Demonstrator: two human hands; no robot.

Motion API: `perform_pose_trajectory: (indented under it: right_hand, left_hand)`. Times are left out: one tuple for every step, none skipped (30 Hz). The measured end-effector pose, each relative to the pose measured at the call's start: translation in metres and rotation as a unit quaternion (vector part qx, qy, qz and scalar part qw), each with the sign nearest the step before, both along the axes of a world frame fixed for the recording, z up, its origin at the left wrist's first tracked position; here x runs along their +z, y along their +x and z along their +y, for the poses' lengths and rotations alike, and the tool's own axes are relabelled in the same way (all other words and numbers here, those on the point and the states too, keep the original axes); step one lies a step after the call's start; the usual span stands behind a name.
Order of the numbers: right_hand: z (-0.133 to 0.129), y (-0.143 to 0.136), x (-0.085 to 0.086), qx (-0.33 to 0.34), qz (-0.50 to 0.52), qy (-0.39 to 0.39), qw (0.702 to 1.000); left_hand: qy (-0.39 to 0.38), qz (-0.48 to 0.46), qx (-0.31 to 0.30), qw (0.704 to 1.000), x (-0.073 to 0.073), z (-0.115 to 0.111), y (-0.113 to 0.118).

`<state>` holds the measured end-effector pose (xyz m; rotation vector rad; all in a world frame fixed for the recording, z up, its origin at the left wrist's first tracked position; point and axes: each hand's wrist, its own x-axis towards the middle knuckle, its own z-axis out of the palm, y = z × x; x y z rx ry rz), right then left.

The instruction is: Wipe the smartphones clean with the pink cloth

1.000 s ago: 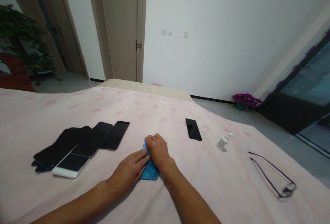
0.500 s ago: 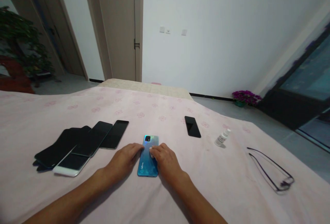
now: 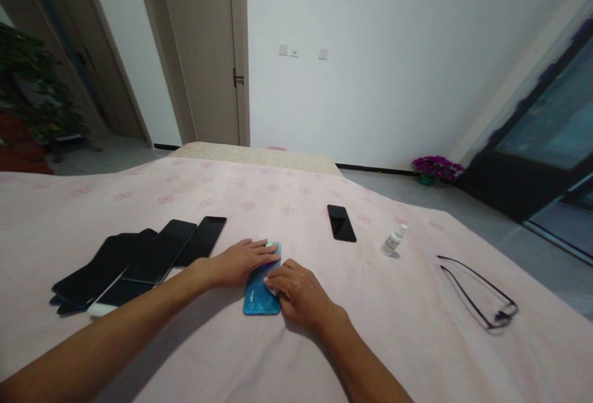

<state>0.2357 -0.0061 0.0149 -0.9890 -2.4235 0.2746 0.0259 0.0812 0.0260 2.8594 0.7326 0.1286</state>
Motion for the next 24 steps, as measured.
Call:
perform_pose_trajectory:
  right_hand:
    - [-0.001,0.001,0.000,0.003,0.004,-0.001,1.000]
    - [-0.001,0.002,-0.001,0.001,0.012,0.001,1.000]
    - [-0.001,0.003,-0.002,-0.006,0.022,0.003,1.000]
    - [-0.001,0.003,-0.003,-0.019,0.033,0.007,0.999]
    - [-0.001,0.004,-0.004,-0.036,0.043,0.011,0.998]
    - [-0.001,0.005,-0.006,-0.054,0.051,0.014,0.997]
    - [-0.001,0.006,-0.007,-0.072,0.055,0.016,0.996]
    - [-0.001,0.006,-0.008,-0.086,0.057,0.017,0.994]
    - [-0.001,0.007,-0.009,-0.097,0.058,0.018,0.993]
    - [-0.001,0.008,-0.010,-0.106,0.061,0.019,0.992]
    - [-0.001,0.008,-0.012,-0.113,0.064,0.019,0.991]
    - [-0.001,0.008,-0.013,-0.119,0.069,0.019,0.990]
    - [0.000,0.008,-0.014,-0.125,0.074,0.020,0.989]
    - [0.000,0.008,-0.015,-0.129,0.079,0.020,0.988]
    - [0.001,0.008,-0.016,-0.133,0.082,0.020,0.988]
    - [0.001,0.007,-0.017,-0.136,0.083,0.020,0.987]
    - [0.002,0.007,-0.018,-0.138,0.083,0.020,0.987]
    - [0.002,0.008,-0.018,-0.141,0.082,0.020,0.986]
    - [0.002,0.008,-0.019,-0.142,0.081,0.021,0.986]
    - [0.003,0.009,-0.020,-0.144,0.081,0.024,0.986]
    - [0.003,0.011,-0.021,-0.146,0.082,0.027,0.986]
    - [0.003,0.012,-0.022,-0.149,0.083,0.032,0.985]
    - [0.004,0.013,-0.023,-0.155,0.086,0.037,0.983]
    - [0.004,0.014,-0.023,-0.163,0.088,0.040,0.982]
  left_hand:
    - [0.014,0.007,0.016,1.000,0.000,-0.003,0.001]
    - [0.031,0.015,0.039,0.999,0.000,-0.008,0.003]
    - [0.051,0.024,0.067,0.996,-0.001,-0.014,0.004]
    - [0.073,0.037,0.101,0.992,-0.003,-0.020,0.006]
    - [0.094,0.055,0.145,0.983,-0.004,-0.027,0.008]
    - [0.106,0.064,0.176,0.976,-0.007,-0.035,0.010]
    - [0.111,0.071,0.197,0.972,-0.010,-0.043,0.011]
    - [0.120,0.079,0.228,0.963,-0.012,-0.050,0.012]
    - [0.126,0.087,0.252,0.956,-0.014,-0.057,0.013]
    - [0.128,0.093,0.264,0.951,-0.016,-0.062,0.012]
    - [0.130,0.099,0.274,0.948,-0.017,-0.066,0.012]
    - [0.131,0.104,0.278,0.946,-0.016,-0.068,0.011]
    - [0.134,0.106,0.276,0.946,-0.015,-0.067,0.011]
    - [0.139,0.103,0.269,0.947,-0.013,-0.065,0.010]
    - [0.142,0.096,0.254,0.952,-0.010,-0.061,0.009]
    - [0.142,0.084,0.228,0.960,-0.007,-0.056,0.009]
    - [0.133,0.070,0.190,0.970,-0.005,-0.051,0.008]
    - [0.110,0.060,0.145,0.982,-0.002,-0.045,0.008]
    - [0.081,0.054,0.100,0.990,-0.001,-0.040,0.007]
    - [0.057,0.051,0.073,0.994,0.001,-0.036,0.007]
    - [0.041,0.050,0.063,0.996,0.001,-0.033,0.006]
    - [0.033,0.051,0.072,0.996,0.002,-0.032,0.006]
    - [0.033,0.051,0.097,0.993,0.002,-0.032,0.006]
    - [0.037,0.052,0.128,0.990,0.002,-0.033,0.006]
